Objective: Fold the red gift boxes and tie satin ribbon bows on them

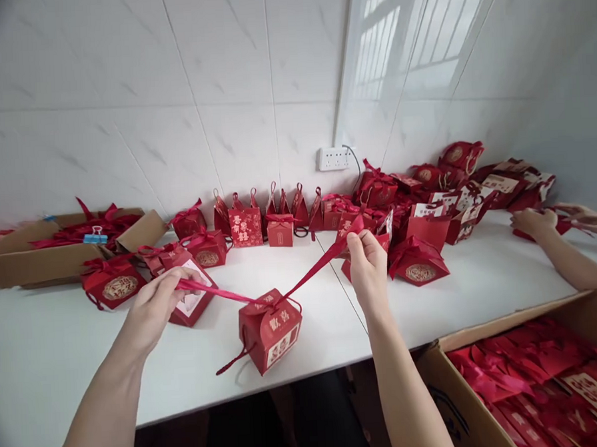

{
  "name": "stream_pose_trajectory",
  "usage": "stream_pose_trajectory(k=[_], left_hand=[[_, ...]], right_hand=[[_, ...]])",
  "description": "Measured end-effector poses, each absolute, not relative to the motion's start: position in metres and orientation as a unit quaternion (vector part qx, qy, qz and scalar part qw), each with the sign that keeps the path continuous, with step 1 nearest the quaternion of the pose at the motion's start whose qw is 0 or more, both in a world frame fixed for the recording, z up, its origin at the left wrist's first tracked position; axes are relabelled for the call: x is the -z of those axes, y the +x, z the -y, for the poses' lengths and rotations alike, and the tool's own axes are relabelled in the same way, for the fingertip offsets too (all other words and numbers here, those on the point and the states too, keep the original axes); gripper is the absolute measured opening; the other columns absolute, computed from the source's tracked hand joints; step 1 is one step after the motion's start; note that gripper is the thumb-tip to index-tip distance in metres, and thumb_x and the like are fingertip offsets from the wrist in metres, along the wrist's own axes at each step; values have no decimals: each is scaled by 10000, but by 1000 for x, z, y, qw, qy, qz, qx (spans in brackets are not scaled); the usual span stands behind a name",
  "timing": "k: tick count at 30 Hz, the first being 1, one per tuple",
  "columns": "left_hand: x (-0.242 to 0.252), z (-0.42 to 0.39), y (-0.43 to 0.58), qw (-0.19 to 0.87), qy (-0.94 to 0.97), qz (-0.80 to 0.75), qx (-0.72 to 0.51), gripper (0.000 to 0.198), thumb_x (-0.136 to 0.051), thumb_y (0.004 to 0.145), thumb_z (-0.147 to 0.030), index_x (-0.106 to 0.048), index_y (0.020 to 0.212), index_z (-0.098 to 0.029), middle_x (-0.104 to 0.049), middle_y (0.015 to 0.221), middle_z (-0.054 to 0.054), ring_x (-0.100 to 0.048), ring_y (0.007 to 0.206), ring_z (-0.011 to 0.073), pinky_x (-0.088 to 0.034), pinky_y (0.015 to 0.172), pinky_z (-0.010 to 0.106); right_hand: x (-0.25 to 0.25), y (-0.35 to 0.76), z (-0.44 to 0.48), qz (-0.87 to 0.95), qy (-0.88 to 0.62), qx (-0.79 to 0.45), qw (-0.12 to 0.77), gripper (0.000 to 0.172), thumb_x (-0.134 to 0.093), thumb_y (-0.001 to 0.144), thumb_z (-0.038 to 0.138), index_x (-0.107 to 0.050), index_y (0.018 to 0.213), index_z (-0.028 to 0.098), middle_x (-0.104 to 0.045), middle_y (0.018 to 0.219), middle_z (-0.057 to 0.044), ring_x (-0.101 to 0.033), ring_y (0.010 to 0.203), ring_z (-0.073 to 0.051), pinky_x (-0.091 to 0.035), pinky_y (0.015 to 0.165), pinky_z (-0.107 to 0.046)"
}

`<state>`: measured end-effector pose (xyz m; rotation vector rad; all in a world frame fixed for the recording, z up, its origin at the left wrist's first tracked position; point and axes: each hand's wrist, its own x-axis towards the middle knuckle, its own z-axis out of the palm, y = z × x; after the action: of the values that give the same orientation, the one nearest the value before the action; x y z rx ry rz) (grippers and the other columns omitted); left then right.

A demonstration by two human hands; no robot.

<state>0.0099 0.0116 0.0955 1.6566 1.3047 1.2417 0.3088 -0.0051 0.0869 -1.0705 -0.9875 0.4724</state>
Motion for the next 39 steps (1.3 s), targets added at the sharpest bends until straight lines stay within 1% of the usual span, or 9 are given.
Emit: stream_pose_trajectory(k=[5,10,13,16,19,23,27,34,39], left_hand=[[-132,-31,46,493,617,-355,-500,325,-520,783,-447,-573,643,-159,-647,751,81,-595,742,202,-504,734,352],[-146,-39,79,576,607,-293,-462,293,-596,750,-433,-564,644,-162,-599,646,27,-569,615,144,-494,676,325],[-136,-47,72,580,576,-281,-502,345,-507,777,-464,-465,576,-187,-656,751,61,-611,687,176,-490,699,350],[-108,-57,52,503,568,-320,-567,395,-399,804,-451,-318,501,-211,-680,830,73,-621,870,206,-469,812,362],[-72,-58,37,427,631,-408,-503,278,-509,765,-409,-500,586,-197,-670,852,64,-600,894,216,-442,856,367],[-40,-47,38,303,814,-397,-298,148,-532,783,-326,-611,799,-202,-613,932,49,-547,965,218,-416,904,382],[-30,-41,44,227,873,-365,-229,84,-544,779,-243,-602,834,-215,-557,1024,47,-487,1060,227,-411,933,388],[-28,-48,48,200,895,-353,-185,162,-444,842,-169,-569,746,-206,-531,983,38,-483,1000,220,-421,909,394],[-20,-47,51,245,873,-358,-224,174,-402,853,-128,-505,733,-200,-503,992,51,-460,1031,213,-419,923,398]], right_hand=[[-132,285,-3,643,-459,-195,581,265,-566,800,364,-519,603,193,-523,559,21,-482,529,-119,-378,509,-240],[-162,258,-6,722,-410,-166,532,265,-538,829,391,-594,666,189,-573,608,8,-519,567,-128,-408,539,-248],[-158,264,-14,776,-311,-265,480,444,-451,837,564,-651,709,189,-635,691,-29,-591,665,-163,-472,627,-292],[-124,276,-29,767,-280,-352,457,638,-259,856,651,-676,725,186,-661,725,-62,-624,732,-193,-494,698,-347],[-74,276,-36,759,-429,-268,410,394,-482,841,497,-678,704,183,-668,745,-61,-608,705,-187,-481,673,-331],[-33,255,-27,800,-463,-218,313,118,-599,792,242,-709,786,199,-635,795,-50,-585,729,-170,-474,699,-306],[-29,238,-20,820,-463,-193,275,100,-650,755,168,-711,825,206,-590,816,-41,-573,748,-166,-463,737,-300],[-25,233,-26,855,-449,-151,210,211,-472,867,90,-632,749,162,-561,836,-53,-549,738,-156,-425,745,-314],[-25,238,-25,854,-417,-201,236,60,-560,839,149,-592,802,184,-554,883,-39,-537,777,-157,-416,765,-318]])
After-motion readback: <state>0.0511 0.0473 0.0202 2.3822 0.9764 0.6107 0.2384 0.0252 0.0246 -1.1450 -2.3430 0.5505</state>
